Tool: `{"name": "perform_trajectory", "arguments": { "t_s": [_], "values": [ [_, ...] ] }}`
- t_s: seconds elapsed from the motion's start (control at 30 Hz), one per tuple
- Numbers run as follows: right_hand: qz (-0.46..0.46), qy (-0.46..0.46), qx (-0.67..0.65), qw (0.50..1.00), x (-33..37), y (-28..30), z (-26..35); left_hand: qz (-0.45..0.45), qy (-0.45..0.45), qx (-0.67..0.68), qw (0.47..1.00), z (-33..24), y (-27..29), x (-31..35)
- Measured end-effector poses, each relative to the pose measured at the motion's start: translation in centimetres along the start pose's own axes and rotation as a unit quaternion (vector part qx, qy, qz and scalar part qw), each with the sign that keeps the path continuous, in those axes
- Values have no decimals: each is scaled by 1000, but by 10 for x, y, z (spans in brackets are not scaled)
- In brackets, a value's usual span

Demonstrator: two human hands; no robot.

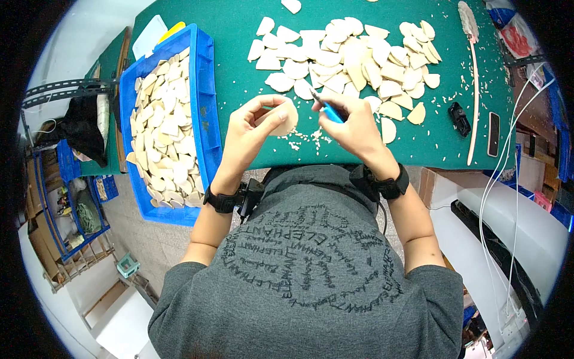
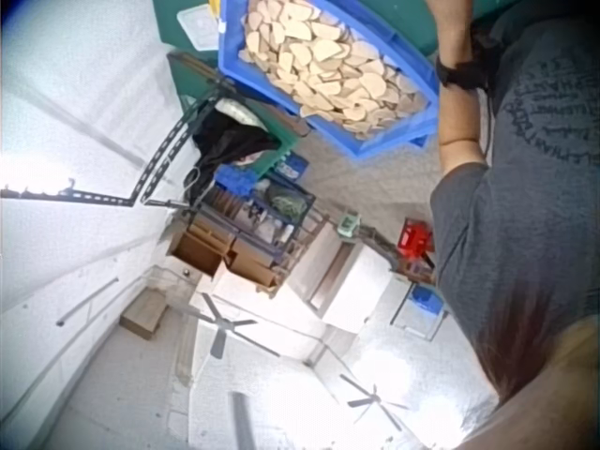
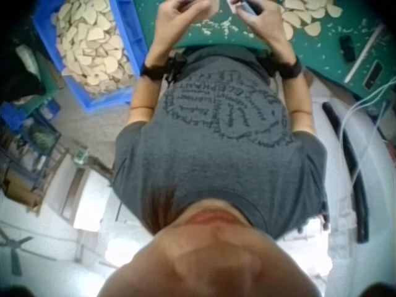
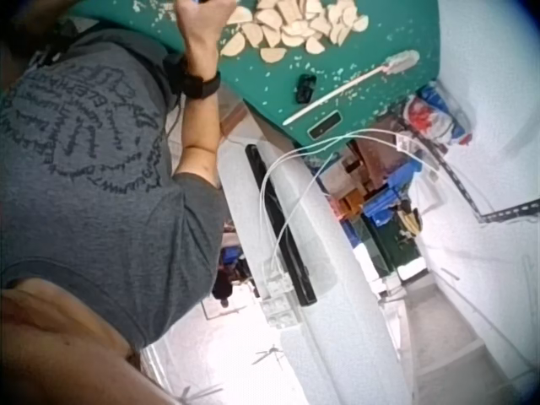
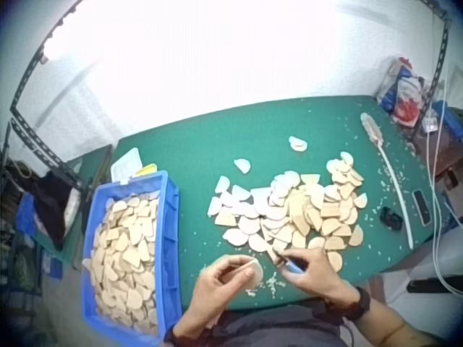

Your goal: The person uses a pair of blue-handled pliers to trim and shape small, light-colored wooden pieces on a green workbench. They pick up individual pieces, snip off edges, and place the finished items into a blue plastic crate. The process is repetitive, focusing on refining the shape of each piece.

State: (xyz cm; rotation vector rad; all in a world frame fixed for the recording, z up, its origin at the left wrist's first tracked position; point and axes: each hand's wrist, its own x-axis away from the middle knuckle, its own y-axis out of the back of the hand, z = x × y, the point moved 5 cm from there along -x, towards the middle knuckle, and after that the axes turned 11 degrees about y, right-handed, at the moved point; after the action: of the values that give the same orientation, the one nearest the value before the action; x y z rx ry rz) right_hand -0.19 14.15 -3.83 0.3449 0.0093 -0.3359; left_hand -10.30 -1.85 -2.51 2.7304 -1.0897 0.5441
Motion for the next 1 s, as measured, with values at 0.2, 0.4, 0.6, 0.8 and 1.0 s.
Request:
{"name": "perform_trajectory", "arguments": {
  "t_s": [0.2,0.4,0.6,0.8,1.0],
  "values": [
    [-36,-80,189,978,-5,14,-79,-49,80,82,992,13,49,15],
    [17,-54,339,939,-19,-42,-137,-479,7,-125,869,23,210,71],
    [-51,66,192,978,-20,-45,-96,-330,-15,-159,930,41,165,44],
    [19,430,196,881,-3,-69,32,198,301,265,894,75,16,-12],
    [-157,225,104,956,20,-17,25,128,188,181,957,45,-6,-13]
  ]
}}
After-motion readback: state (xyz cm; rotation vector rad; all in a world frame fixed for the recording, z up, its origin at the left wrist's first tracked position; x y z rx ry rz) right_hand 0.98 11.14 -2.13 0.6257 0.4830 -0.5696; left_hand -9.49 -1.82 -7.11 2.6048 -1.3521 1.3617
